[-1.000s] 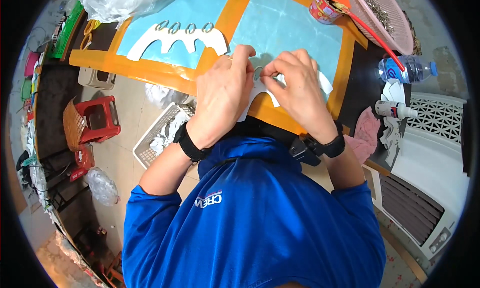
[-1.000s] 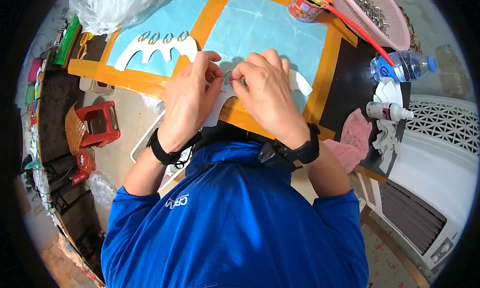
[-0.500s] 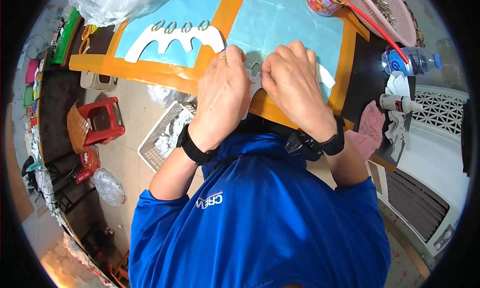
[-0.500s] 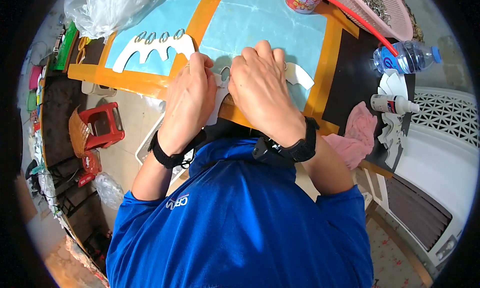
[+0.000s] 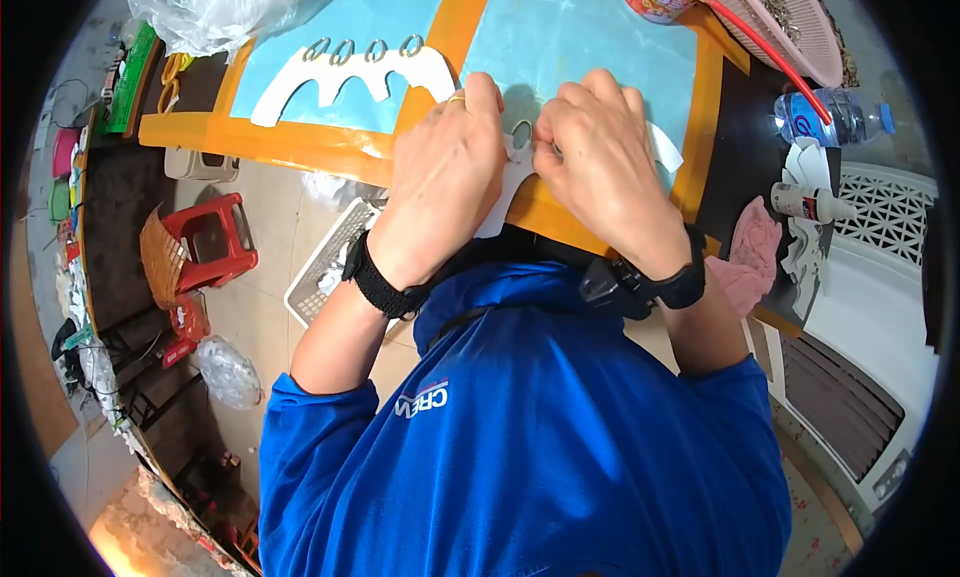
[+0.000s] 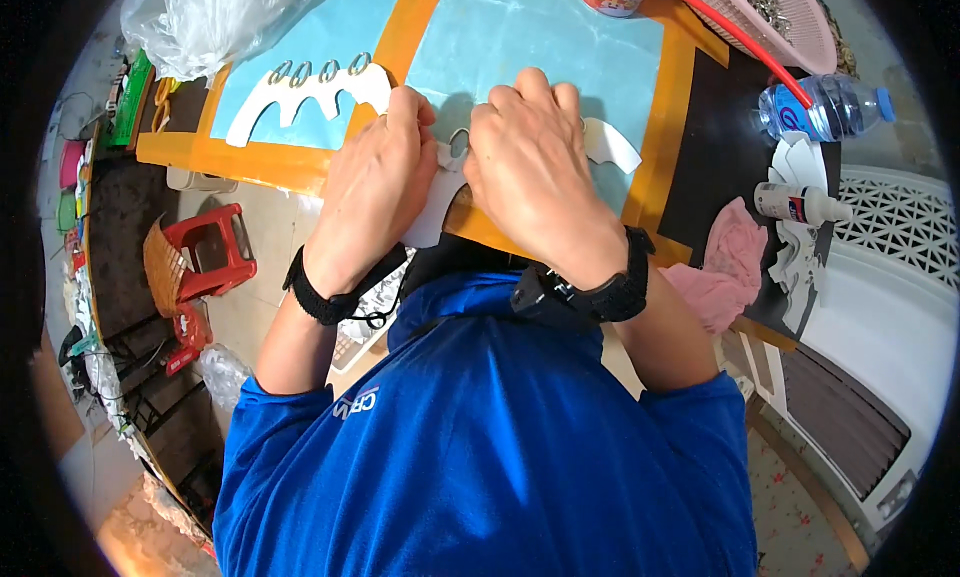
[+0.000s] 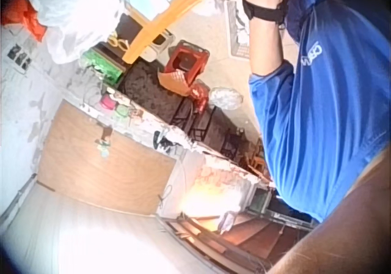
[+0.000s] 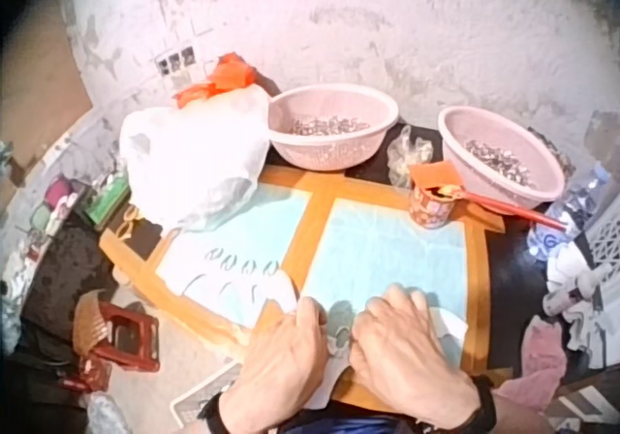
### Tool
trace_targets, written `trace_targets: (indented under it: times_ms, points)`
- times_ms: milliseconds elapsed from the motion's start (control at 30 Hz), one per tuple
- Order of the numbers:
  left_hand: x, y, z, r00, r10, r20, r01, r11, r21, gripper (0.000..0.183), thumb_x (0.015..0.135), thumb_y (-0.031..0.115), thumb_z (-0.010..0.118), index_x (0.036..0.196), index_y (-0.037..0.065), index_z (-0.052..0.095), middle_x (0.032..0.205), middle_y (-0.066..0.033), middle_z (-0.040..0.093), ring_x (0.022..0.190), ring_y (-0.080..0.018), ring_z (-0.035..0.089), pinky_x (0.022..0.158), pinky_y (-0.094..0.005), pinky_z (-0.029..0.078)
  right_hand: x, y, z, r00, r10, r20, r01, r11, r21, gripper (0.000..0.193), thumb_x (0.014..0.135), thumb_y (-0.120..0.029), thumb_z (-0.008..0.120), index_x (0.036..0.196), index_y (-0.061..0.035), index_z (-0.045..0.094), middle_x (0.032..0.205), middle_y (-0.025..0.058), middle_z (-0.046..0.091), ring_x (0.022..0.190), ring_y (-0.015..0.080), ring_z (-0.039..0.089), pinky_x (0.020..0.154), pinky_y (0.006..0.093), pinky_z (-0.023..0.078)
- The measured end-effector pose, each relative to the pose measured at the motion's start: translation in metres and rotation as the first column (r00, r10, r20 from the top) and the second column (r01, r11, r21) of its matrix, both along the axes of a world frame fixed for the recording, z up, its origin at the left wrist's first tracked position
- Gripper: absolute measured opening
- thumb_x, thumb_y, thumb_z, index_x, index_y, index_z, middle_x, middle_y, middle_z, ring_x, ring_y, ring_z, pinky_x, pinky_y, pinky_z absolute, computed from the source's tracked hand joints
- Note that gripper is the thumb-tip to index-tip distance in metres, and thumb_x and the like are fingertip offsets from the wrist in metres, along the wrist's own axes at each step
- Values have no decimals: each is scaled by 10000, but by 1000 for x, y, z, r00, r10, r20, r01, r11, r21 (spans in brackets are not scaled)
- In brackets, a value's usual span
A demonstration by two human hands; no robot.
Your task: The person is manually applying or arranging small components (possibly eyelets or reinforcements) onto a larger white shoe upper part.
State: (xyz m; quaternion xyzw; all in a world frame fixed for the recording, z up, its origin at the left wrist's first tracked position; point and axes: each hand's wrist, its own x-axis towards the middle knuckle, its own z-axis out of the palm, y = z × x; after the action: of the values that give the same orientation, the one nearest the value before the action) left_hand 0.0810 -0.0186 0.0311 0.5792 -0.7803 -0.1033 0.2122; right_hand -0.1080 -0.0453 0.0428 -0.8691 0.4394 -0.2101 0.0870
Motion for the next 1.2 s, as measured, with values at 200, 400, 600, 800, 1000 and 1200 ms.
trace_targets:
  times_ms: [200,400,600,800,1000,1200]
  points:
    - [-4,-1,4,999,28,29,-29,999,18,210,983,30,634,1133,19,488,897,-201,711,879,-422,691,743,-520,538,2,2,1,1000,-24,19,24,999,21,94,803,-26,770,822,-41,679,879,64,653,975,292,583,886,426,432]
    - [-1,-5,8,997,-51,-65,48,998,-37,406,827,-56,675,1196,5,517,946,-180,682,996,-393,599,835,-485,508,1,4,1,1000,-13,16,13,1000,14,149,809,-19,765,891,-50,645,962,75,611,1008,300,567,907,433,430]
    - [-2,-6,5,989,-13,-148,-11,987,-158,592,803,-56,705,1364,49,548,974,-112,701,1064,-358,582,926,-460,453,4,4,4,996,-69,55,70,997,-12,285,804,-3,748,1034,-59,591,1052,83,596,1036,301,560,923,430,414]
    - [7,-4,-5,961,-146,-236,120,985,-124,520,819,-41,714,1296,155,646,1004,-23,746,1067,-278,609,941,-419,417,6,10,0,988,9,156,-9,1000,4,244,844,23,697,1019,-106,587,942,32,634,1001,260,571,910,418,406]
    - [16,-3,-14,954,-216,-208,178,966,-190,437,844,22,732,1260,145,682,945,-16,757,1104,-246,630,950,-418,420,7,12,-8,989,43,140,-29,994,-101,158,887,-2,654,988,-111,600,858,24,630,967,239,580,876,394,416]
    - [36,3,-12,943,-284,-175,250,949,-190,358,846,102,771,1200,156,763,929,6,742,1114,-256,620,943,-422,418,-2,8,-2,988,141,58,-132,982,-137,145,901,-17,640,1023,-82,599,882,84,633,981,253,587,877,394,445]
